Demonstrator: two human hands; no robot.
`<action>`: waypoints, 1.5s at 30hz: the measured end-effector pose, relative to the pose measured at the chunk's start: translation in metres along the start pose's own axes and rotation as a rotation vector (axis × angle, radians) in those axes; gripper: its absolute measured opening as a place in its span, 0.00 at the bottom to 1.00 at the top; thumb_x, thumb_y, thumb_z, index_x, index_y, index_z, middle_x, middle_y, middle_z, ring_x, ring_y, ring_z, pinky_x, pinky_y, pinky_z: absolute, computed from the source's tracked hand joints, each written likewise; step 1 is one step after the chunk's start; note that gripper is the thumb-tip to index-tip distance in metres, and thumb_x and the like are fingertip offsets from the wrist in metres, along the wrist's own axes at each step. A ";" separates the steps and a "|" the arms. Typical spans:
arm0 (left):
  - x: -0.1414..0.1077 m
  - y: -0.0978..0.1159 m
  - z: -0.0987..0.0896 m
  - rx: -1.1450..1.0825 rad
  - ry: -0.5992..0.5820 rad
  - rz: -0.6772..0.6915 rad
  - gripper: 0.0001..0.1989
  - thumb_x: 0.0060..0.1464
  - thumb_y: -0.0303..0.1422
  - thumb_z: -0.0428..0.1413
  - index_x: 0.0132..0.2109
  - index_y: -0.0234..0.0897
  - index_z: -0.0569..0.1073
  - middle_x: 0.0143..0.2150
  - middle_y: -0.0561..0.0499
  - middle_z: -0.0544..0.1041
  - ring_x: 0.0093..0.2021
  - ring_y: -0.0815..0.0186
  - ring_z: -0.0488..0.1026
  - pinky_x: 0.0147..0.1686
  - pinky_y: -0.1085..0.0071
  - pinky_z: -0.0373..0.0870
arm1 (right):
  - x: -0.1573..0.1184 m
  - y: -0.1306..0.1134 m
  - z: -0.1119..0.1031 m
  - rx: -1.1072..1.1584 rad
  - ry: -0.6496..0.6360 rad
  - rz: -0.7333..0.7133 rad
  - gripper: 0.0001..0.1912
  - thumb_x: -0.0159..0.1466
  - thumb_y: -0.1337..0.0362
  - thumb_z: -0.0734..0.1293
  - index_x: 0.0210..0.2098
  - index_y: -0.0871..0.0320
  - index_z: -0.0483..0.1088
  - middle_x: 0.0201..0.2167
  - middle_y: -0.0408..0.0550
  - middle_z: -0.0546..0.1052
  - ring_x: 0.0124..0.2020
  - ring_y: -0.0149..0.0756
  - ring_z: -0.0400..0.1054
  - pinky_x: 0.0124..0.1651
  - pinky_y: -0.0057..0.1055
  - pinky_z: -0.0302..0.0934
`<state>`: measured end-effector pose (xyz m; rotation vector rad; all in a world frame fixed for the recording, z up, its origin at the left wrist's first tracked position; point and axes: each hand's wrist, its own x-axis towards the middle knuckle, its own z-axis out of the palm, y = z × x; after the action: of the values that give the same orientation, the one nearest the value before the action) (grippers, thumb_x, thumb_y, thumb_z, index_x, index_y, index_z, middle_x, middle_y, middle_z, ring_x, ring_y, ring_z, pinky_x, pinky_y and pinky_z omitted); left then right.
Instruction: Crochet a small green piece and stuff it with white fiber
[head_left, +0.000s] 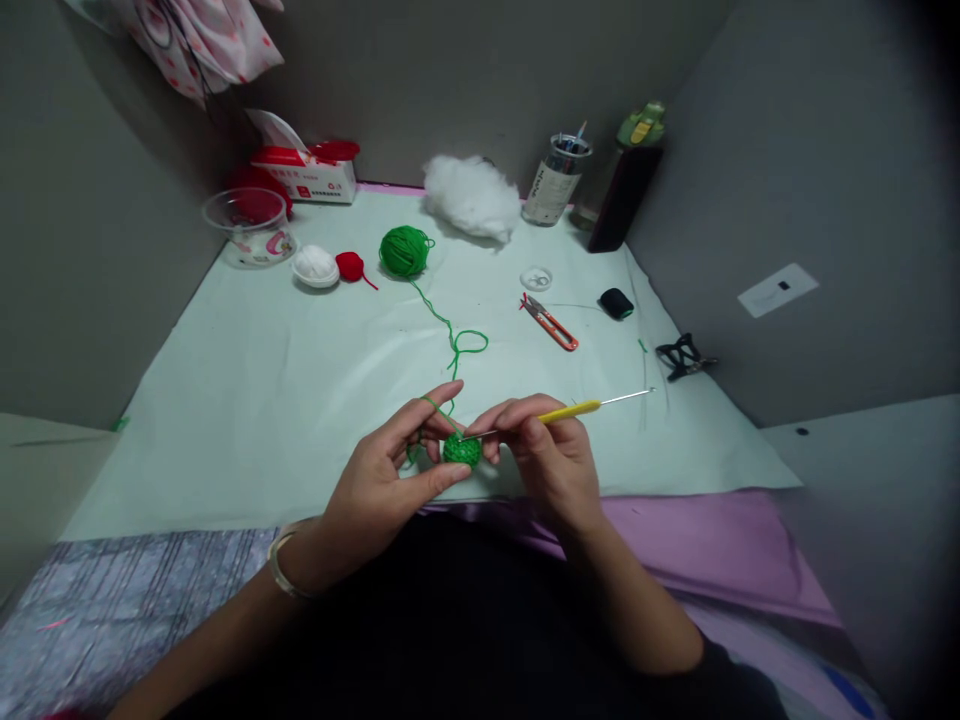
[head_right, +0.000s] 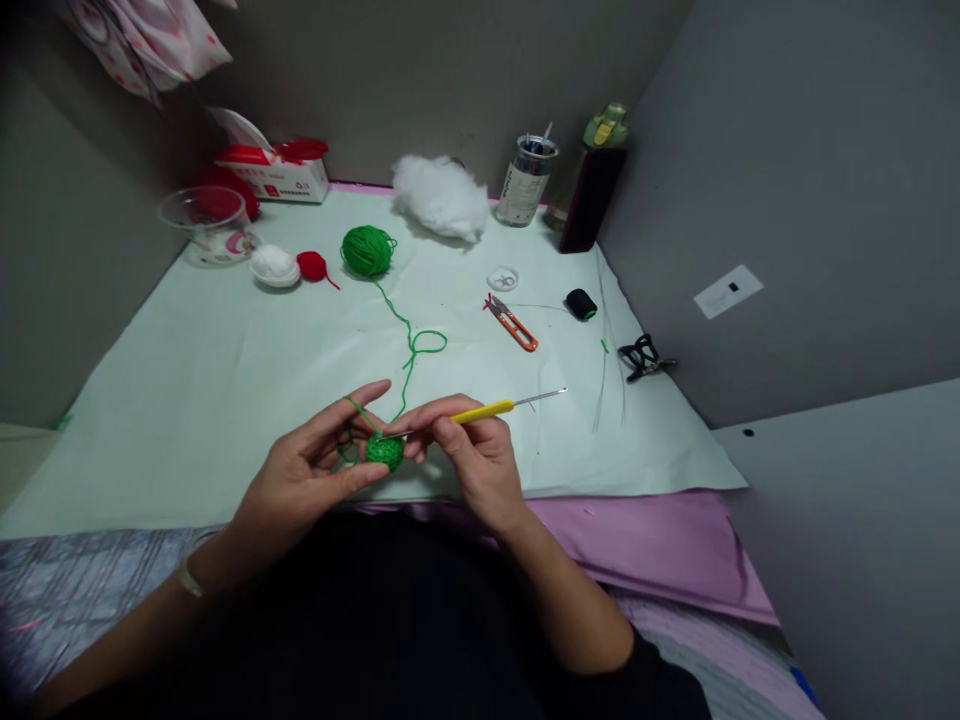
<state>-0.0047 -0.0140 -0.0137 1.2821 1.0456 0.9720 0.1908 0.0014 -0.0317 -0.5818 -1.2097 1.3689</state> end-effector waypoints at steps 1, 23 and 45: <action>0.000 0.000 -0.001 0.022 -0.001 0.009 0.28 0.55 0.36 0.68 0.62 0.42 0.77 0.46 0.48 0.77 0.44 0.63 0.74 0.51 0.62 0.70 | 0.000 -0.002 0.000 -0.013 -0.010 -0.002 0.09 0.74 0.59 0.66 0.44 0.51 0.79 0.41 0.45 0.85 0.34 0.30 0.77 0.38 0.30 0.73; -0.006 0.003 0.022 -0.582 -0.043 -0.280 0.28 0.60 0.38 0.65 0.66 0.41 0.75 0.47 0.47 0.77 0.48 0.62 0.75 0.50 0.68 0.72 | -0.016 0.003 -0.002 -1.085 -0.079 -0.685 0.21 0.68 0.69 0.71 0.57 0.41 0.78 0.40 0.46 0.82 0.37 0.38 0.79 0.36 0.36 0.77; 0.004 0.000 0.017 -0.734 -0.179 -0.290 0.24 0.66 0.38 0.60 0.65 0.34 0.74 0.35 0.49 0.78 0.28 0.71 0.73 0.35 0.71 0.70 | -0.009 -0.012 0.012 -0.303 0.128 -0.136 0.07 0.70 0.61 0.70 0.42 0.51 0.83 0.36 0.47 0.82 0.32 0.34 0.75 0.36 0.35 0.72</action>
<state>0.0128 -0.0144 -0.0136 0.5772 0.6156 0.8772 0.1872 -0.0135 -0.0195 -0.7722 -1.3357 1.0259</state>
